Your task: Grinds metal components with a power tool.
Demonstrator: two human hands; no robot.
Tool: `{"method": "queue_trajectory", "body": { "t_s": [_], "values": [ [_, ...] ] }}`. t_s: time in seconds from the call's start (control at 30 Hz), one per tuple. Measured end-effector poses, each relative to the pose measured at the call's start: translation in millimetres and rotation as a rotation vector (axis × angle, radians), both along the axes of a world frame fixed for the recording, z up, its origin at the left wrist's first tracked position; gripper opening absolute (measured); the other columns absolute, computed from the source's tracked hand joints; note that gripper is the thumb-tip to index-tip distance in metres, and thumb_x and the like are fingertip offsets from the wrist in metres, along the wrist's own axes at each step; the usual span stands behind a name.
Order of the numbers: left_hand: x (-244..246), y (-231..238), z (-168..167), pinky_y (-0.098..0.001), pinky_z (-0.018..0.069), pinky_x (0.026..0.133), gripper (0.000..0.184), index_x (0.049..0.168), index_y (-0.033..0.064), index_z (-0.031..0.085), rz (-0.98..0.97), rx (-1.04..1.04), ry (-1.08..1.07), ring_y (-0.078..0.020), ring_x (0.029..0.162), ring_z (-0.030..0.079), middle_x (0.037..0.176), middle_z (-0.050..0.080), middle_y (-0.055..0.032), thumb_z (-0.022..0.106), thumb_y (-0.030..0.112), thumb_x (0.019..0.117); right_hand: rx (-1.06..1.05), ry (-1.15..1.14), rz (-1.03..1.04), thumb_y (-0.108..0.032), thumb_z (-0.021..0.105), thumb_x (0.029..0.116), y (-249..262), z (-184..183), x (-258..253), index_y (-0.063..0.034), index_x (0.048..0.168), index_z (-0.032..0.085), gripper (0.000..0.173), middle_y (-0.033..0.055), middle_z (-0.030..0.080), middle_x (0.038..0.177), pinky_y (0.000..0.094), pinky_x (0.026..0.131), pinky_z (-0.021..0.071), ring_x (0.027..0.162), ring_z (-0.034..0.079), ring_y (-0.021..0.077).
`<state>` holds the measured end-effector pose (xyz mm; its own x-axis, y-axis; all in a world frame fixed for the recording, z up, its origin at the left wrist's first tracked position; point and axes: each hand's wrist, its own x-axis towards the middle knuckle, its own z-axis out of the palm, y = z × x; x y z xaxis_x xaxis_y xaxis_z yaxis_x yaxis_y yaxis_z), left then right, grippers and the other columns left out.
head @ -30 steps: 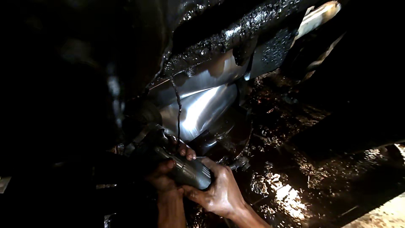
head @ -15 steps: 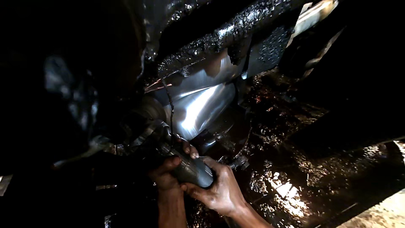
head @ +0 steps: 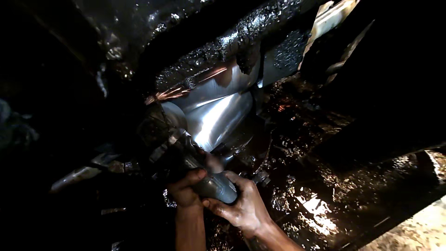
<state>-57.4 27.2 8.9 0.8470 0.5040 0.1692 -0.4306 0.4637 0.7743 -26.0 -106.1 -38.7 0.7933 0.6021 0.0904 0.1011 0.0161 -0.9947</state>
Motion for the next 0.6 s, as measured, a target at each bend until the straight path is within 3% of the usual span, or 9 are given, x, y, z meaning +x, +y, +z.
{"method": "queue_trajectory", "body": {
  "t_s": [0.6],
  "values": [
    [20,-13,4,-0.0312,0.0619,0.069,0.029,0.096,0.0066,0.073,-0.129,-0.019,-0.013,-0.0165,0.075,0.073,0.083,0.073,-0.0080,0.083,0.017,0.0705,0.080,0.039,-0.030,-0.059,0.083,0.0763,-11,-7,12,-0.0200,0.109,0.074,0.052,-0.0082,0.075,0.092,0.0297,0.078,0.0634,0.085,0.072,0.0020]
  ]
}}
